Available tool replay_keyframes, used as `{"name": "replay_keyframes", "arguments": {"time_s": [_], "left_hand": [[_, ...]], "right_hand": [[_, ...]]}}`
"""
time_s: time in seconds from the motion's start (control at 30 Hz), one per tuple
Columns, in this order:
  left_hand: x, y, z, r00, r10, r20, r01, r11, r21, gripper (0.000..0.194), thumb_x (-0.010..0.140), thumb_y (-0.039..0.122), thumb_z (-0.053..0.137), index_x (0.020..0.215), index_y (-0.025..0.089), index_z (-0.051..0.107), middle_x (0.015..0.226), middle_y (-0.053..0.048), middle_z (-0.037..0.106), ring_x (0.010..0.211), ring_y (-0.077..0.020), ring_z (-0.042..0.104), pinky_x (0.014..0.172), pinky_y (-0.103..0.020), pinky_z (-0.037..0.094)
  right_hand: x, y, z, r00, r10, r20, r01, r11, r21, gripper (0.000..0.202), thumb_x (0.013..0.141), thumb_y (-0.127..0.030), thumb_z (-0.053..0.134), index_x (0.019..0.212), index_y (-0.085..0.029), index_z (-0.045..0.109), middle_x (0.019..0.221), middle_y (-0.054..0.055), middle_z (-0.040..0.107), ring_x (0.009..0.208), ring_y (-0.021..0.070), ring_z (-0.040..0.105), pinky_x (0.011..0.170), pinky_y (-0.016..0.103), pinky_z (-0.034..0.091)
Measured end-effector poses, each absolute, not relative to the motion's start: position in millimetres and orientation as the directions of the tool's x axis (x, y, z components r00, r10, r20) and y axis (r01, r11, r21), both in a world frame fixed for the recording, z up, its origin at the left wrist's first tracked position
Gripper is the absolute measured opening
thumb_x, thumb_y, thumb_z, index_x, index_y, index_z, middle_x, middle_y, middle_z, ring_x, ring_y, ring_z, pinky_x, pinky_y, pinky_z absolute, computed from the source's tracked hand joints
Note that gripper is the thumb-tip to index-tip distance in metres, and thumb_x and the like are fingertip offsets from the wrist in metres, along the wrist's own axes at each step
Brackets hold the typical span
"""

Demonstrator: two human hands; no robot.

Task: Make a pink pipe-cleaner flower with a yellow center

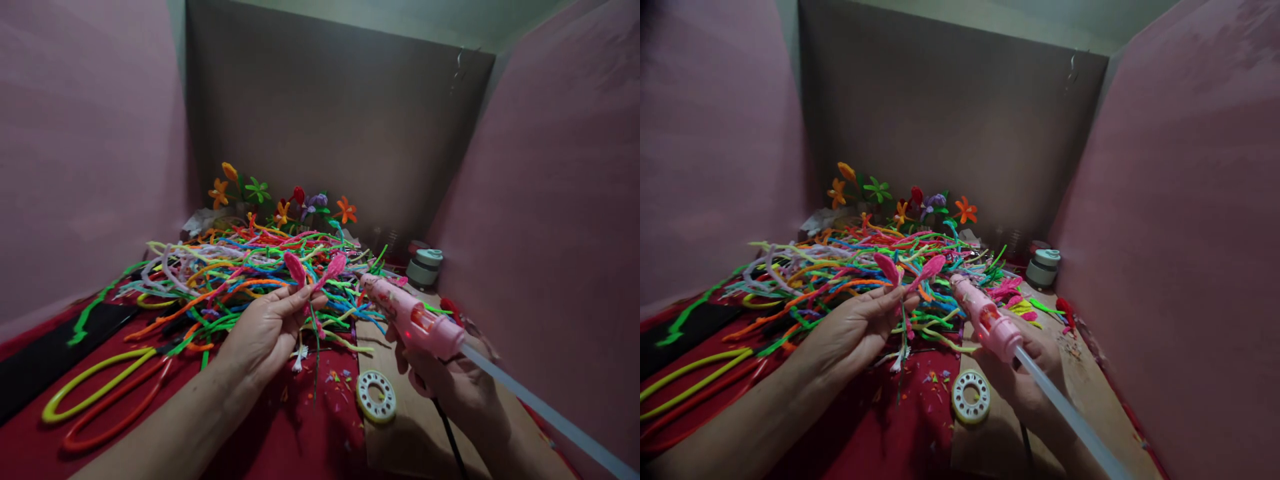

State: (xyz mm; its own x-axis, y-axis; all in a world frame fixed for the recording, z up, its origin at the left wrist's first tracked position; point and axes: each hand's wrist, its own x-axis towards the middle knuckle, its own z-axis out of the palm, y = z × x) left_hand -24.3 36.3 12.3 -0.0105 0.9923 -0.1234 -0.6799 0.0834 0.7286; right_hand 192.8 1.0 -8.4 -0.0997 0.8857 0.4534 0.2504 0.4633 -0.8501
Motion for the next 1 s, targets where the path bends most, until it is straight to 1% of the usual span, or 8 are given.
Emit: {"name": "replay_keyframes", "arguments": {"time_s": [0.1, 0.17, 0.3, 0.37, 0.47, 0.6, 0.8, 1.0], "left_hand": [[-25, 37, 11, -0.027, 0.994, -0.109, -0.692, 0.061, 0.72, 0.017, 0.076, -0.004, 0.05, 0.075, 0.008, 0.061, 0.079, -0.008, 0.067, 0.07, -0.0134, 0.067, 0.064, -0.017, 0.054], [-25, 36, 12, -0.026, 0.995, -0.098, -0.702, 0.052, 0.71, 0.018, 0.075, -0.006, 0.05, 0.075, 0.008, 0.061, 0.08, -0.008, 0.067, 0.073, -0.0134, 0.067, 0.067, -0.017, 0.054], [-23, 32, 18, -0.022, 0.99, -0.139, -0.704, 0.083, 0.705, 0.021, 0.073, -0.006, 0.05, 0.072, 0.012, 0.061, 0.074, -0.005, 0.066, 0.071, -0.0139, 0.067, 0.063, -0.017, 0.054], [-22, 30, 22, -0.023, 0.989, -0.147, -0.706, 0.088, 0.703, 0.022, 0.072, -0.006, 0.052, 0.069, 0.014, 0.061, 0.071, -0.003, 0.066, 0.069, -0.014, 0.066, 0.059, -0.017, 0.054], [-19, 27, 28, -0.024, 0.986, -0.162, -0.688, 0.101, 0.719, 0.023, 0.069, -0.007, 0.053, 0.067, 0.015, 0.059, 0.065, -0.001, 0.064, 0.063, -0.0144, 0.066, 0.052, -0.017, 0.054], [-18, 25, 31, -0.009, 0.978, -0.207, -0.624, 0.156, 0.765, 0.022, 0.067, -0.008, 0.057, 0.066, 0.015, 0.059, 0.061, 0.0, 0.063, 0.056, -0.0139, 0.065, 0.046, -0.016, 0.051], [-18, 24, 31, -0.009, 0.978, -0.209, -0.593, 0.163, 0.788, 0.023, 0.067, -0.008, 0.056, 0.067, 0.015, 0.058, 0.061, 0.0, 0.062, 0.052, -0.0111, 0.062, 0.045, -0.015, 0.049], [-16, 23, 27, 0.054, 0.972, -0.229, -0.612, 0.214, 0.761, 0.022, 0.068, -0.005, 0.057, 0.068, 0.016, 0.059, 0.061, 0.0, 0.061, 0.053, -0.0111, 0.062, 0.048, -0.016, 0.051]], "right_hand": [[205, 1, -1, -0.107, 0.809, 0.577, 0.507, 0.544, -0.668, 0.021, 0.072, -0.032, 0.064, 0.09, -0.021, 0.064, 0.076, 0.004, 0.063, 0.068, 0.0185, 0.058, 0.058, 0.028, 0.047], [219, 0, -2, -0.131, 0.804, 0.58, 0.67, 0.503, -0.546, 0.024, 0.072, -0.031, 0.063, 0.094, -0.02, 0.063, 0.086, 0.005, 0.065, 0.076, 0.0197, 0.059, 0.067, 0.03, 0.047], [251, -10, -20, -0.12, 0.867, 0.483, 0.887, 0.312, -0.34, 0.029, 0.076, -0.035, 0.055, 0.1, -0.02, 0.062, 0.1, 0.008, 0.064, 0.091, 0.023, 0.059, 0.075, 0.032, 0.047], [265, -18, -31, -0.002, 0.913, 0.409, 0.946, 0.134, -0.296, 0.033, 0.078, -0.038, 0.05, 0.102, -0.019, 0.061, 0.108, 0.01, 0.062, 0.096, 0.0246, 0.058, 0.075, 0.033, 0.047], [278, -27, -42, 0.174, 0.93, 0.322, 0.97, -0.106, -0.22, 0.04, 0.079, -0.042, 0.046, 0.11, -0.018, 0.057, 0.108, 0.012, 0.06, 0.093, 0.0272, 0.06, 0.071, 0.034, 0.047], [282, -29, -42, 0.286, 0.923, 0.258, 0.958, -0.265, -0.114, 0.042, 0.081, -0.046, 0.041, 0.11, -0.018, 0.056, 0.097, 0.011, 0.062, 0.086, 0.0284, 0.061, 0.065, 0.035, 0.044], [278, -30, -43, 0.332, 0.919, 0.212, 0.941, -0.338, -0.009, 0.045, 0.084, -0.051, 0.033, 0.107, -0.018, 0.056, 0.09, 0.011, 0.06, 0.084, 0.0281, 0.06, 0.059, 0.032, 0.04], [284, -30, -40, 0.23, 0.947, 0.222, 0.973, -0.228, -0.039, 0.05, 0.081, -0.055, 0.038, 0.109, -0.017, 0.054, 0.092, 0.012, 0.059, 0.084, 0.0281, 0.058, 0.06, 0.033, 0.04]]}}
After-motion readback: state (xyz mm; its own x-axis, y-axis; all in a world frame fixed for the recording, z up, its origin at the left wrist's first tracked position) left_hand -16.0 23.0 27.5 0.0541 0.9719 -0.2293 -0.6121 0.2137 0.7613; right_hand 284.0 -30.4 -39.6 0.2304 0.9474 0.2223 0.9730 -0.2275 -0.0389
